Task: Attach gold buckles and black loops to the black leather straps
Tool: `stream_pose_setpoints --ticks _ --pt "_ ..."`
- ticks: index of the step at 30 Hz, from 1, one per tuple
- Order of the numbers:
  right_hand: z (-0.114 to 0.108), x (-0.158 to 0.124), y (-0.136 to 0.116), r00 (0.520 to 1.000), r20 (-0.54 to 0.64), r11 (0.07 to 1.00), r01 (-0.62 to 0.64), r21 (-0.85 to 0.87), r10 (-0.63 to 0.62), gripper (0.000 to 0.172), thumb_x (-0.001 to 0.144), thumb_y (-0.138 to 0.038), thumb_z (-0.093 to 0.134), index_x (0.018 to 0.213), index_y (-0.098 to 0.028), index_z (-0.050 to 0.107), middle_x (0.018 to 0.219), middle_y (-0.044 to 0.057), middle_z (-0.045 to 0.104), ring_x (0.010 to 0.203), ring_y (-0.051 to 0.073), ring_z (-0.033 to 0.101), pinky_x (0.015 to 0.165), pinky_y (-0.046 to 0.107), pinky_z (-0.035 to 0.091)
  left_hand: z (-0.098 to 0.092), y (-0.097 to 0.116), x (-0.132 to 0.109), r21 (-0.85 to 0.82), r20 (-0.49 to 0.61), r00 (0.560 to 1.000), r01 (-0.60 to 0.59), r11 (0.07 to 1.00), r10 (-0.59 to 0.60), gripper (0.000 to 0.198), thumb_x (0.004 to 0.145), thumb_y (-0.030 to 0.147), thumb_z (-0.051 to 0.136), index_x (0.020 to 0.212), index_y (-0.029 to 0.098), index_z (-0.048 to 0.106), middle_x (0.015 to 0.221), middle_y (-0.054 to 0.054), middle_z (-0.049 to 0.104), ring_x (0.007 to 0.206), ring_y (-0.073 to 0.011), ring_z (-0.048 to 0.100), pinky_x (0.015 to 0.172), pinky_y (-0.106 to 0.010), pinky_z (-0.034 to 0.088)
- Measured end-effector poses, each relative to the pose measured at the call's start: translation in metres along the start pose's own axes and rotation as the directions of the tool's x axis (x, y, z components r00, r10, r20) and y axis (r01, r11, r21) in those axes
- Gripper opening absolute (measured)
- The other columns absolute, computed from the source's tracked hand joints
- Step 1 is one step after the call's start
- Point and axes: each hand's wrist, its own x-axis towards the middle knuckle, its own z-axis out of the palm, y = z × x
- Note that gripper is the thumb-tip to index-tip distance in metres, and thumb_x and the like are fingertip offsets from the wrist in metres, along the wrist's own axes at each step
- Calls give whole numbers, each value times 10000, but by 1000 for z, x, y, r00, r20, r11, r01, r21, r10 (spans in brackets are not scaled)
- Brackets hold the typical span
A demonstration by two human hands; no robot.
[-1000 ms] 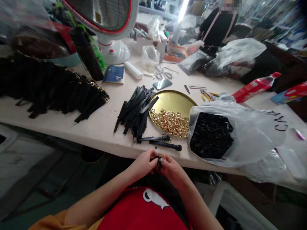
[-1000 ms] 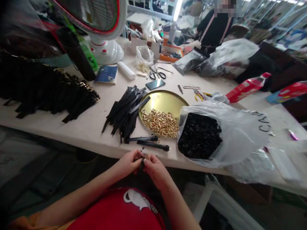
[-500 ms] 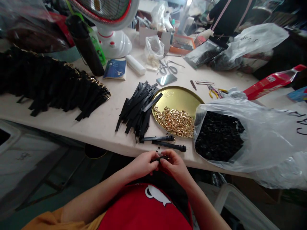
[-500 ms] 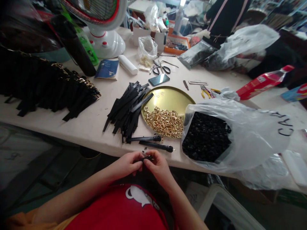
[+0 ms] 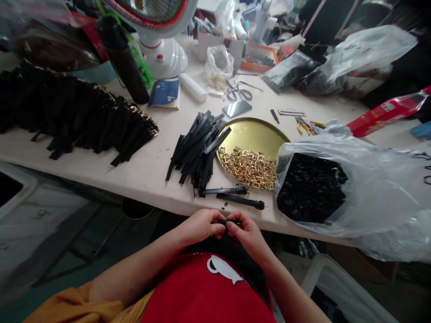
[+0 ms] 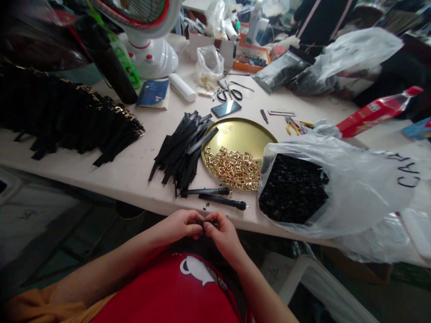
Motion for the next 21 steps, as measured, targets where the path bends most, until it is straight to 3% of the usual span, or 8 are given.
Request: stream_pose_setpoints --ticks 7,12,17,21 --pt "1 -8 6 1000 -20 997 17 -76 -18 129 733 -299 563 782 -193 508 610 -39 517 563 109 485 547 238 388 0 -2 -10 15 -10 997 80 997 -80 264 708 278 528 911 116 572 730 -49 673 648 -159 622 550 -224 438" --pt "-3 -10 -1 981 51 930 195 -310 -189 29 699 -202 587 728 -198 586 744 2 584 707 146 523 635 265 405 10 8 -14 294 -100 994 -16 956 48 189 713 286 519 819 164 619 727 -15 667 664 -156 598 581 -223 407" --pt "-13 -12 2 997 60 997 48 -56 -44 150 735 -278 575 865 -205 555 718 -15 582 635 132 529 587 258 421 11 15 -17 322 -105 988 -73 944 112 225 736 261 503 919 190 613 817 -17 675 738 -171 606 621 -228 421" --pt "-18 -14 2 995 -10 993 100 -55 -101 149 739 -315 585 826 -195 570 756 -3 599 697 147 545 662 279 431 7 25 -19 437 -149 973 -96 894 177 247 741 271 531 967 197 596 924 -40 667 852 -203 600 695 -251 432"
